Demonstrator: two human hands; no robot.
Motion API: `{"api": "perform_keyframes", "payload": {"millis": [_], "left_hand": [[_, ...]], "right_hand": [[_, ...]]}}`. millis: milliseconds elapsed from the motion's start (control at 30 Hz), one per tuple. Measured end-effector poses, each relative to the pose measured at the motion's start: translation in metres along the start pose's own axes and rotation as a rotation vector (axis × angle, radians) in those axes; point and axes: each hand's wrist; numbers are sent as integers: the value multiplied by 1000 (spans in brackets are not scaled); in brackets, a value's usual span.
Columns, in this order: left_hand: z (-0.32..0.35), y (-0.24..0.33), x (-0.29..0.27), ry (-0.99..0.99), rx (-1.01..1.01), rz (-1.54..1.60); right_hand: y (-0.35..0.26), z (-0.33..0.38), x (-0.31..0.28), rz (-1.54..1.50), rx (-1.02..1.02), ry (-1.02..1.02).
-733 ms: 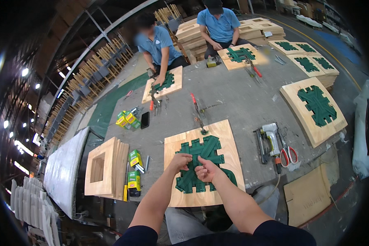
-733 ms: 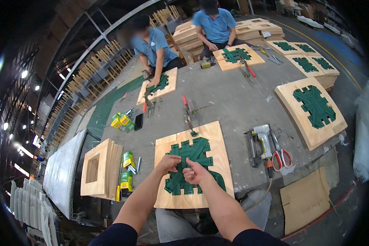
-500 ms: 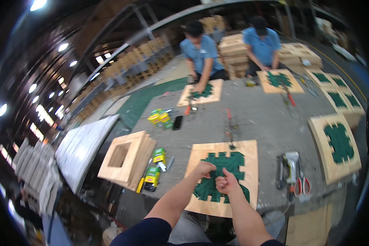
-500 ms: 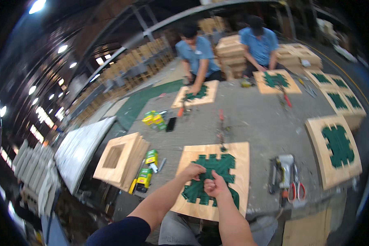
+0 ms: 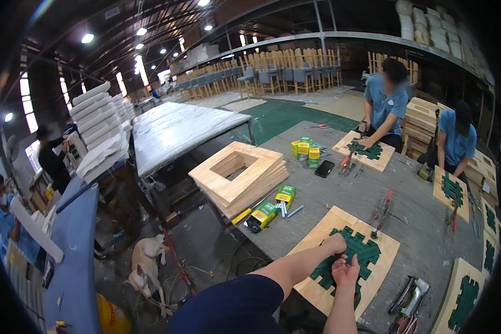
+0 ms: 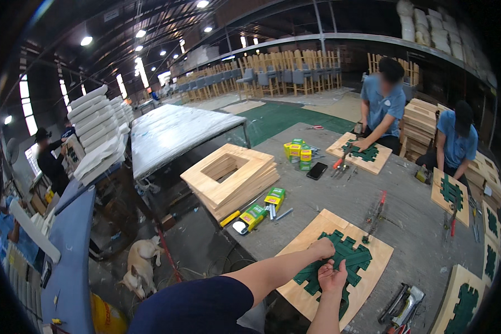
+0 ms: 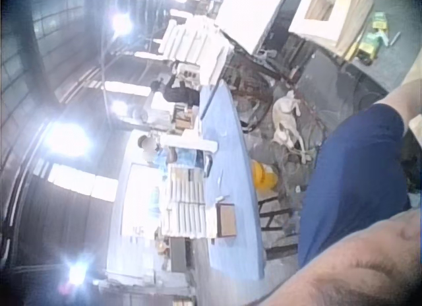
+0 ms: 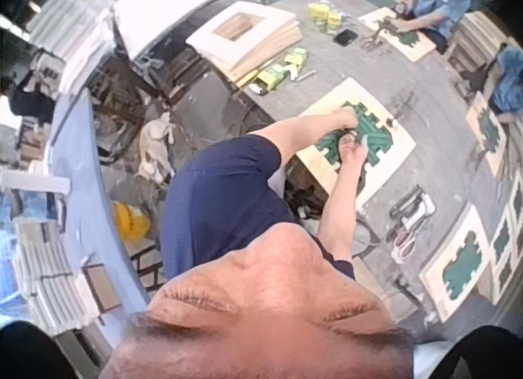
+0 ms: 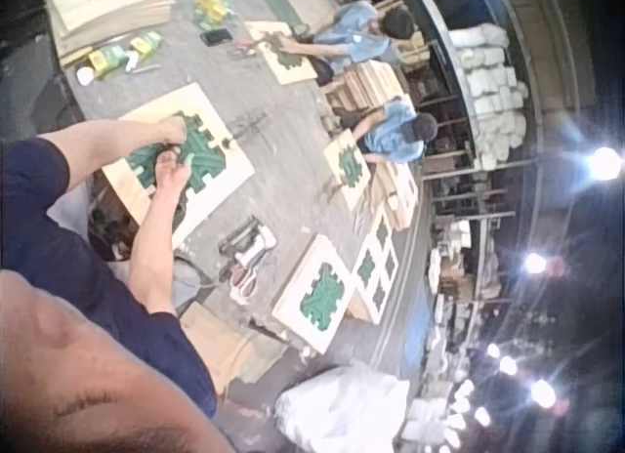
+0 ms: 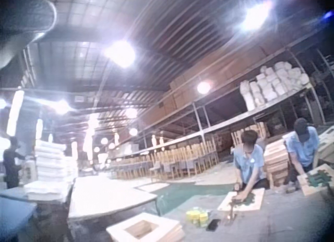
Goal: The person weaves green plastic bands into a crisscross pattern on a square wooden board. They use a staple gun to secure the bands at various points and scissors to trim excess material. The person works on one board at a time, completing the pattern before moving to the next.
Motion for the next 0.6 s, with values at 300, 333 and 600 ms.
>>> {"api": "perform_keyframes", "payload": {"millis": [300,333,600], "left_hand": [[-17,-17,3,-187,201,182],[-23,-31,-4,-155,132,159],[-29,-4,-8,-56,157,-81]], "right_hand": [[14,127,-43,1399,-975,189],[12,141,-47,1447,-993,228],[11,191,-32,2189,-891,761]]}}
Point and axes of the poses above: each hand's wrist, its own z-axis away from the middle knuckle, its own x-axis out of the palm, y = z × x, and after that the axes turned 2 degrees about -x, right-handed
